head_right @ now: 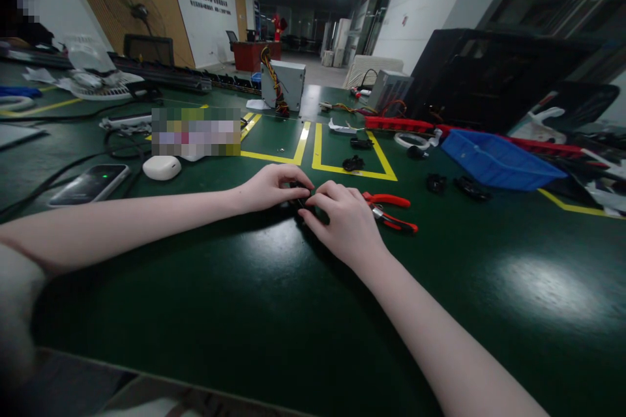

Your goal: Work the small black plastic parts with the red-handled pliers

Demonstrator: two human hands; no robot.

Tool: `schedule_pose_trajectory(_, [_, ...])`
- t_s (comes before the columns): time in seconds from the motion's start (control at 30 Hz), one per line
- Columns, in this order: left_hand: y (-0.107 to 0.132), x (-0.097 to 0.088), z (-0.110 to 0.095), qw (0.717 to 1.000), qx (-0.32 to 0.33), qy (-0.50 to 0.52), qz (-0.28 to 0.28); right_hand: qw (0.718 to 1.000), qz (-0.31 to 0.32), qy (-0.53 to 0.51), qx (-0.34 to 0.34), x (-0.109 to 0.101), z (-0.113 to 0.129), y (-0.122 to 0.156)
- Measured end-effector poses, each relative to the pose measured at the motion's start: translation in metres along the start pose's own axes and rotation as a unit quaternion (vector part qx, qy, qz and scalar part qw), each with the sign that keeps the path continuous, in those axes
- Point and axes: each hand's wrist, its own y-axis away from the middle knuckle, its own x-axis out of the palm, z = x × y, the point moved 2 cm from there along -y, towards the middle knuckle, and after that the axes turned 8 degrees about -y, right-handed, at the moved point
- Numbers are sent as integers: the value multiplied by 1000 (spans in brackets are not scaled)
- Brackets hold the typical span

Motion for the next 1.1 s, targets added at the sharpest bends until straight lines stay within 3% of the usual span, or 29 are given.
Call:
schedule_pose_trajectory(0.27, [3,0,-3,999,29,31,-29,997,-34,73,9,-2,-12,2])
schedule_pose_trajectory(0.43, [6,1,-7,997,73,-9,-19,995,-37,90,-31,2,-13,1])
schedule_pose_trajectory(0.63, [8,2,-13,990,125,-56,-15,997,-22,76,-16,5,-17,0])
schedule_pose_trajectory(1.1, [8,4,-10,987,139,-80,-24,985,-11,143,-97,2,-19,-1])
